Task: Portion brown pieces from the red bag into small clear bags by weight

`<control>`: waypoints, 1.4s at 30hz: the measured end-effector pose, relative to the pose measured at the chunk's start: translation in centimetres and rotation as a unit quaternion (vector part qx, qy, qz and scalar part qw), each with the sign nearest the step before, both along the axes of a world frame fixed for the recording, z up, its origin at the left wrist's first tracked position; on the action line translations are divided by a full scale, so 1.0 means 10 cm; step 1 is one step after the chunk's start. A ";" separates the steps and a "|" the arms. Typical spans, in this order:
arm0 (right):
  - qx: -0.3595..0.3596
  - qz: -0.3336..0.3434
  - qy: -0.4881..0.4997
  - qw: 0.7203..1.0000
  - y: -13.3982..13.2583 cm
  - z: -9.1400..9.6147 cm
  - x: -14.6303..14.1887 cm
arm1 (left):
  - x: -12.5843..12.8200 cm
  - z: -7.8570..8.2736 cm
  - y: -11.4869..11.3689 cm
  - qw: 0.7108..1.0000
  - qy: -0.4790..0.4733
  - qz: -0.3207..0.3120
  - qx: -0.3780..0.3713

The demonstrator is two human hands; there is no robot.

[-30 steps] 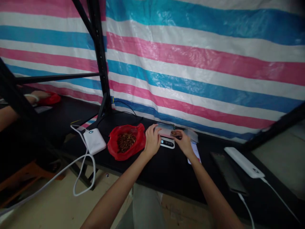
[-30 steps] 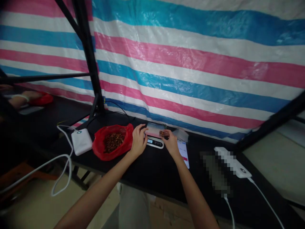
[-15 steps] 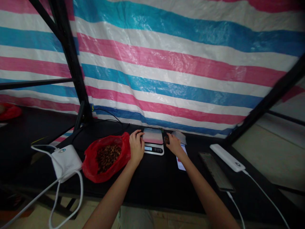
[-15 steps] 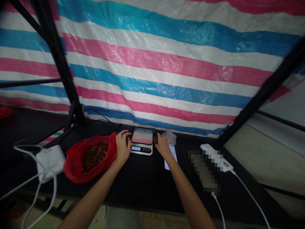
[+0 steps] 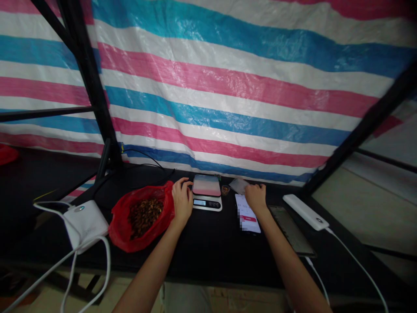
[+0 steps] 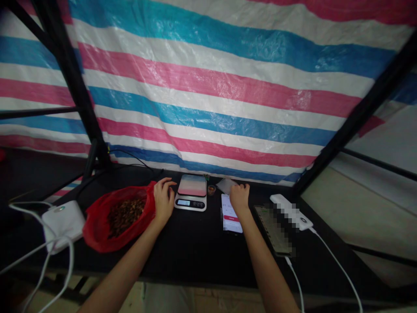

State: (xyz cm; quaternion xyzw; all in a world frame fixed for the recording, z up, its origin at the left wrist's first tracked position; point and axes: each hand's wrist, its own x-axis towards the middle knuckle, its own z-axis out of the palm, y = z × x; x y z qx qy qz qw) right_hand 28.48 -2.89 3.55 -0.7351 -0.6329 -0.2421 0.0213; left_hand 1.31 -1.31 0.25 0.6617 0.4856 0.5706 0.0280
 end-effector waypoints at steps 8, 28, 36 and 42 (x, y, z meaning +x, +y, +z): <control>0.198 0.130 0.234 0.943 -0.19 0.56 -0.27 | 0.00 0.03 0.00 0.998 0.011 -0.041 -0.042; 0.283 0.195 0.574 0.743 0.09 -0.07 -0.96 | 0.10 -0.03 0.03 0.933 -0.154 -0.276 -0.172; 0.072 0.334 0.613 0.712 -0.07 -0.08 -1.38 | 0.04 0.01 -0.04 0.977 -0.095 -0.160 -0.107; 0.051 0.281 0.717 0.636 0.03 -0.25 -1.38 | 0.02 -0.02 -0.06 0.986 0.065 -0.141 -0.065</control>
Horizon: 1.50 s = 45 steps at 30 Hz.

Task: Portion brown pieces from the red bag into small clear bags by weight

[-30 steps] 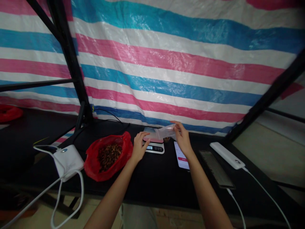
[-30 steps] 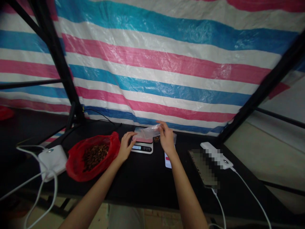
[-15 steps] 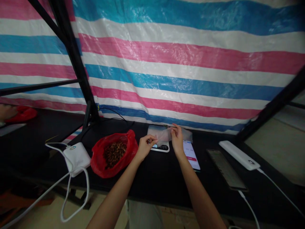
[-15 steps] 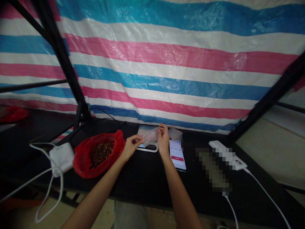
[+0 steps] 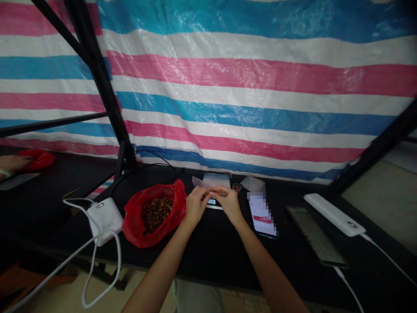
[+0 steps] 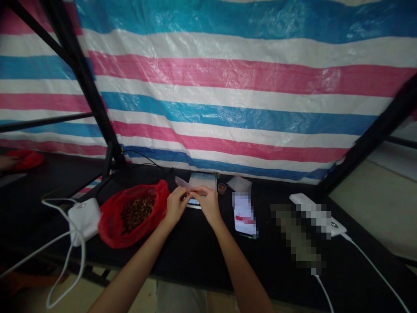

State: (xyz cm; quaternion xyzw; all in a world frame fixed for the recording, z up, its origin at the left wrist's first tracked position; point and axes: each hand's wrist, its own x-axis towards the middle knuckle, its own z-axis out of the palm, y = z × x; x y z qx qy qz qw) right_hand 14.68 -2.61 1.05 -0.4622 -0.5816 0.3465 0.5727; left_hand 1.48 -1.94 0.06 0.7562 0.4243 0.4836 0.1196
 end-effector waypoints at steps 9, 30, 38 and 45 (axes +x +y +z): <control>0.009 0.016 0.033 0.999 0.03 0.01 0.05 | -0.01 0.03 0.01 0.999 0.015 -0.050 0.009; 0.087 -0.067 -0.197 0.974 -0.09 0.08 0.01 | 0.05 -0.03 -0.05 0.998 0.065 0.006 0.007; 0.036 -0.109 -0.147 0.982 0.01 -0.02 0.05 | 0.03 -0.11 -0.10 0.969 0.090 0.125 0.194; 0.016 -0.007 -0.045 0.999 0.05 -0.05 0.10 | 0.02 0.06 -0.13 0.962 0.218 -0.063 0.149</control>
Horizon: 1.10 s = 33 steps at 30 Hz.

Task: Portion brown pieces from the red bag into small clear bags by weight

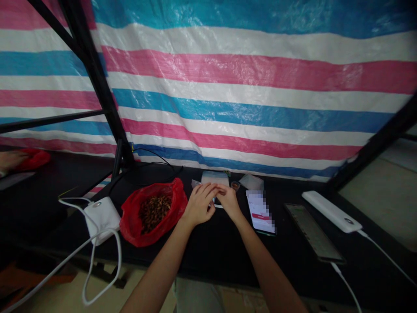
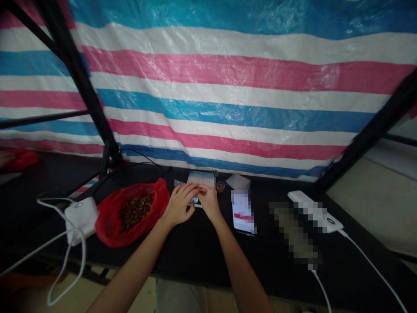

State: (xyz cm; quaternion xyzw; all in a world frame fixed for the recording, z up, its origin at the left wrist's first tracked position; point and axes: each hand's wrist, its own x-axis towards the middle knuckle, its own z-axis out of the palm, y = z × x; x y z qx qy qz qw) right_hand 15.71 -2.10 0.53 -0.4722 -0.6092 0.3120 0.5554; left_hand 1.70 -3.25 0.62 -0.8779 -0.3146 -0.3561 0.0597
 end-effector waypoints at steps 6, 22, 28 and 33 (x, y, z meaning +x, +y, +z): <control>-0.016 0.045 0.015 0.999 0.01 0.00 0.00 | -0.03 -0.01 0.07 0.998 -0.025 0.052 -0.032; -0.016 0.064 -0.001 0.998 0.02 0.00 0.07 | -0.06 -0.07 0.09 0.994 -0.084 0.038 -0.061; -0.002 0.025 -0.069 0.997 -0.01 -0.01 0.08 | -0.07 -0.07 0.05 0.995 -0.062 0.070 -0.045; 0.002 -0.033 -0.153 0.988 -0.05 0.05 0.10 | -0.06 -0.06 0.08 0.990 -0.104 0.083 -0.044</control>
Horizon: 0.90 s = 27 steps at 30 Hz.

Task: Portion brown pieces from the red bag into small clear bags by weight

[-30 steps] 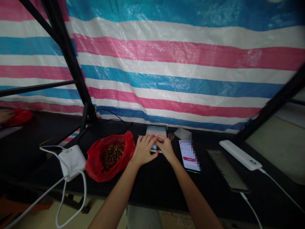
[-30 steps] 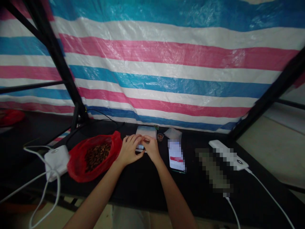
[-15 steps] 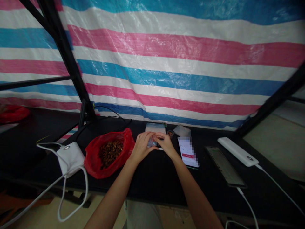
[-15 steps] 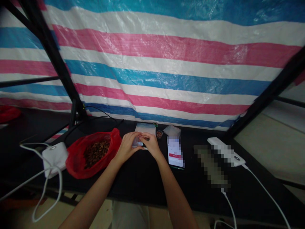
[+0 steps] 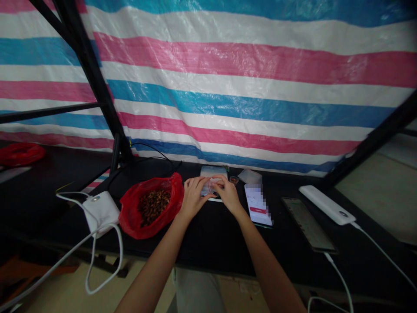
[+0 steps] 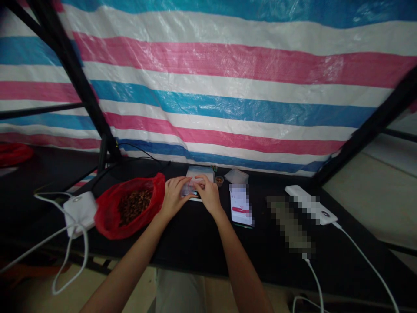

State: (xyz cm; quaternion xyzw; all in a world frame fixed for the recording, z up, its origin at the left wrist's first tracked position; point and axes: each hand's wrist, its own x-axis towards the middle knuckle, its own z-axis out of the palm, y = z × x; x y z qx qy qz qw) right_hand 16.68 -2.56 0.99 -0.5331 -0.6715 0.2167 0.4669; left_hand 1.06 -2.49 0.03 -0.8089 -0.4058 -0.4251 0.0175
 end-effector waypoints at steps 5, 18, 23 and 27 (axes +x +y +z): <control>0.054 -0.198 -0.153 0.967 -0.01 0.08 0.25 | 0.00 0.03 0.05 0.995 -0.086 0.018 -0.036; -0.100 -0.262 -0.288 0.916 0.24 -0.10 0.57 | 0.05 -0.02 0.17 0.972 -0.172 -0.024 -0.159; 0.006 -0.162 -0.086 0.983 0.24 0.01 0.62 | 0.04 0.04 0.14 0.970 -0.177 -0.032 -0.162; 0.044 -0.039 -0.070 0.996 0.12 0.24 0.49 | 0.03 0.04 0.16 0.959 -0.214 -0.061 -0.178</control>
